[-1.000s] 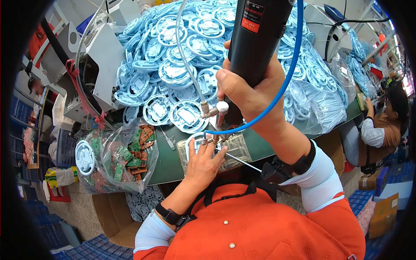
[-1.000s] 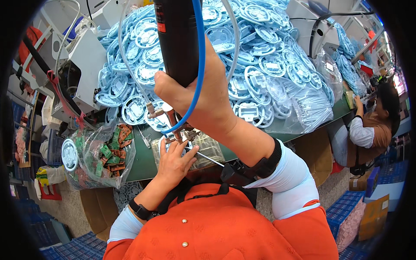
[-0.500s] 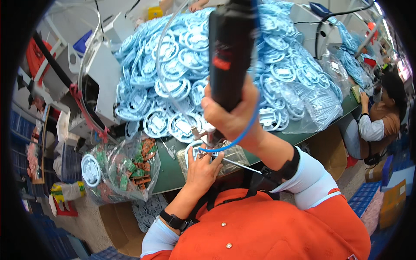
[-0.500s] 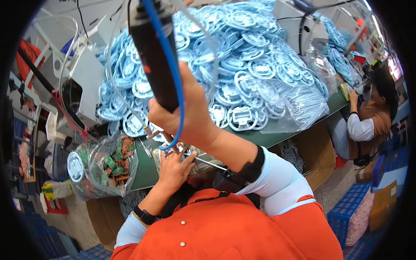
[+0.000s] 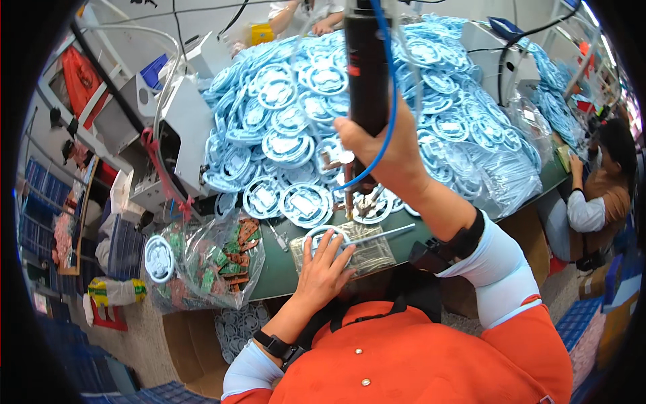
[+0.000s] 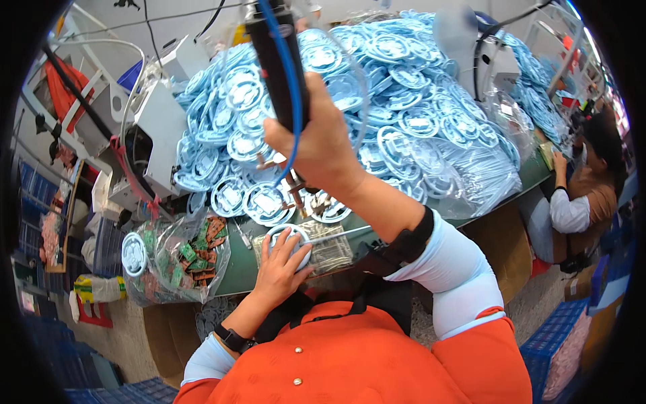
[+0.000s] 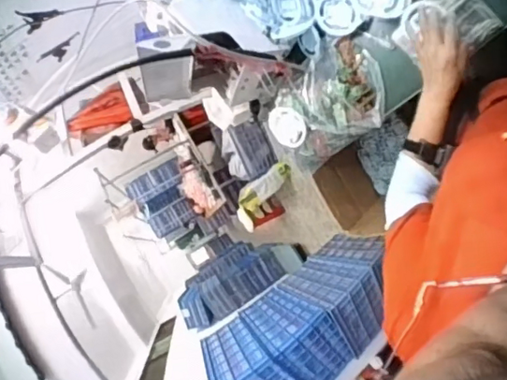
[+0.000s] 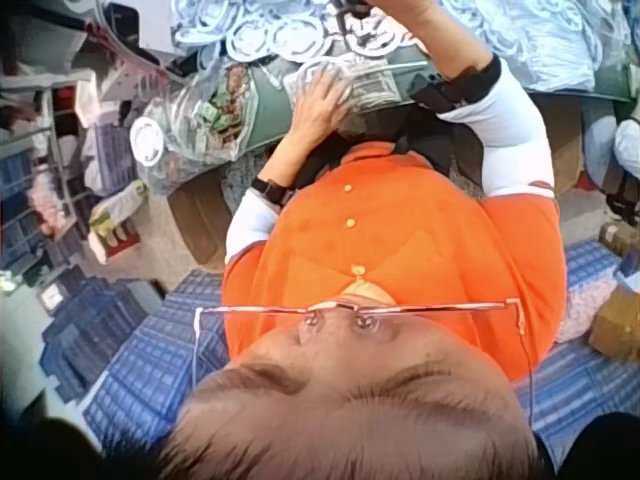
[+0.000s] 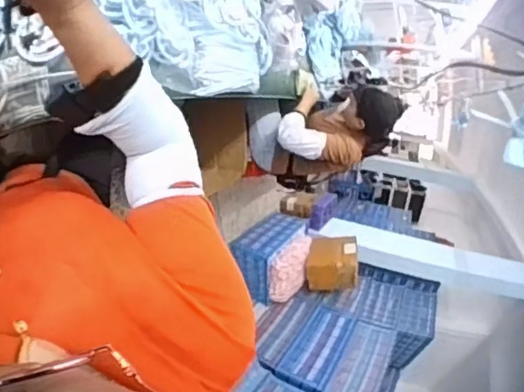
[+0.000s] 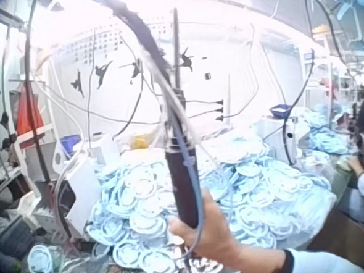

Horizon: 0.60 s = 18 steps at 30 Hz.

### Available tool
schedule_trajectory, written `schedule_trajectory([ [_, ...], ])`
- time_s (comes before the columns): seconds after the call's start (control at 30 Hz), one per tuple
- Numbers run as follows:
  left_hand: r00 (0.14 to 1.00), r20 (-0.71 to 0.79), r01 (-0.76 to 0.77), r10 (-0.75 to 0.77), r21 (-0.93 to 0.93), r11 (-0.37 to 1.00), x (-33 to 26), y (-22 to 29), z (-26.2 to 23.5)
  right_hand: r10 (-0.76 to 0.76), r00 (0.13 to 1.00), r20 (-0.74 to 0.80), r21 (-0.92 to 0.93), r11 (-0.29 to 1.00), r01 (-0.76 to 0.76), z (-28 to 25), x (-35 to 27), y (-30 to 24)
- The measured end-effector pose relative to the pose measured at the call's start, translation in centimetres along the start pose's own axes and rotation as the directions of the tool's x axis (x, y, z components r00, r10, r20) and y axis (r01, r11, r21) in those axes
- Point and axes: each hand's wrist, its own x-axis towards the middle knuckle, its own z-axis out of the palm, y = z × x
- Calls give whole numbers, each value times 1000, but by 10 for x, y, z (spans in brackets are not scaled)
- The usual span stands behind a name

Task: The recorder is assembling electronic components by inserting small circuit boards into blue circular plastic housings and using an electric screwdriver to secure them.

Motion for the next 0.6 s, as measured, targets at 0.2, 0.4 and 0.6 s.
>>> schedule_trajectory([
  [0.2,908,-218,324,-358,-179,929,-26,-28,-27,-22,996,-87,14,1000,23,-24,-6,22],
  [0.4,839,-84,468,-537,-391,793,-33,-47,-35,-267,962,-50,-237,939,248,-64,-61,40],
  [0.6,913,49,401,-406,-299,866,1,-34,-40,210,881,424,-356,933,-51,-37,-130,66],
])
